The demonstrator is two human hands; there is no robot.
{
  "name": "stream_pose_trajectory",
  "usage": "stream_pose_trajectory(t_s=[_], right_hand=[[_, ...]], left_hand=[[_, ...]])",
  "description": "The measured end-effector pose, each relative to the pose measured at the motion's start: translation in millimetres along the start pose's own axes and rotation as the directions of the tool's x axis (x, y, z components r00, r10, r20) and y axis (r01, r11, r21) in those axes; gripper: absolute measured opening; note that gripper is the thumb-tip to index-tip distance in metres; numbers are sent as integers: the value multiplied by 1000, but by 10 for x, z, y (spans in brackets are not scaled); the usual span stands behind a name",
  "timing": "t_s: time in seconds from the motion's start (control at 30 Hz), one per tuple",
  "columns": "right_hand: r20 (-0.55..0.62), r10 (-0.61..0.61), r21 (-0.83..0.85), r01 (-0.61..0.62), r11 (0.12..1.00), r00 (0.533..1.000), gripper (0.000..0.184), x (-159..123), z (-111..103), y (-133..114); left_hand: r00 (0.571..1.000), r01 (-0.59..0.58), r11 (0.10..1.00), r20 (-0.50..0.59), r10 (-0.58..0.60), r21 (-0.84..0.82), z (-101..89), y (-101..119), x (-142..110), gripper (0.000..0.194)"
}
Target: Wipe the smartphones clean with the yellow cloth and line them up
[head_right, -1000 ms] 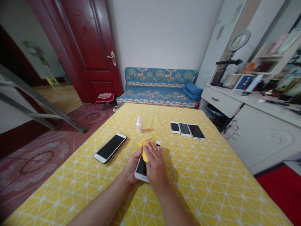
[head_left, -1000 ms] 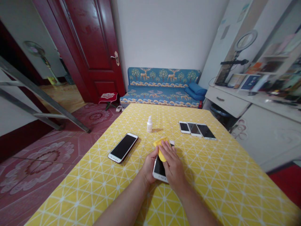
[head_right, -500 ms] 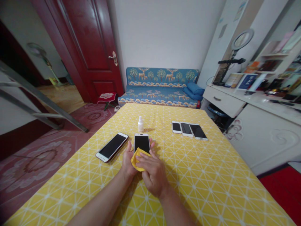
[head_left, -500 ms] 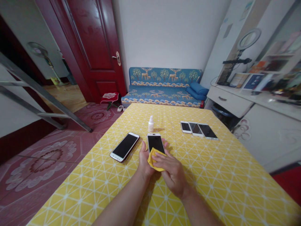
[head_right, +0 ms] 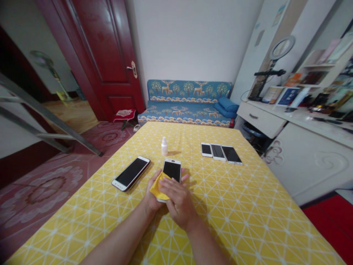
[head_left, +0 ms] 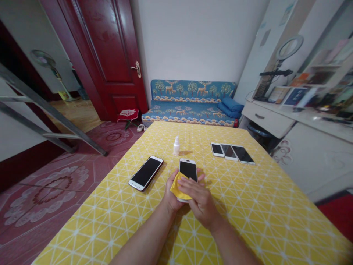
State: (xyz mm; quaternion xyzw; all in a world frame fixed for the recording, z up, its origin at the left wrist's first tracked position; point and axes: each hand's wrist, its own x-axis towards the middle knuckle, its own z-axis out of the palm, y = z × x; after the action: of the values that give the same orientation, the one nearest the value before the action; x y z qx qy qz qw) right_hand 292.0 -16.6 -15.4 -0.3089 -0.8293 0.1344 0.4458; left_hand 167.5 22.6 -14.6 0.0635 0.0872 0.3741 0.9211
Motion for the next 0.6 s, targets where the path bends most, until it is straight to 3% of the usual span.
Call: stream_pose_trajectory(t_s=[0.1,0.37,0.6], right_hand=[[-41,15,-66,-18,998,999,60,8,11,61],[-210,21,-188,-62,980,978,60,-8,-58,183],[-327,153,-227,-235,945,933,63,-38,-138,233]], left_hand=[[998,67,998,9,-67,5,51,-42,4,67],[999,45,982,13,-48,186,106,-122,54,63],[989,141,952,-82,-123,273,44,-141,22,55]])
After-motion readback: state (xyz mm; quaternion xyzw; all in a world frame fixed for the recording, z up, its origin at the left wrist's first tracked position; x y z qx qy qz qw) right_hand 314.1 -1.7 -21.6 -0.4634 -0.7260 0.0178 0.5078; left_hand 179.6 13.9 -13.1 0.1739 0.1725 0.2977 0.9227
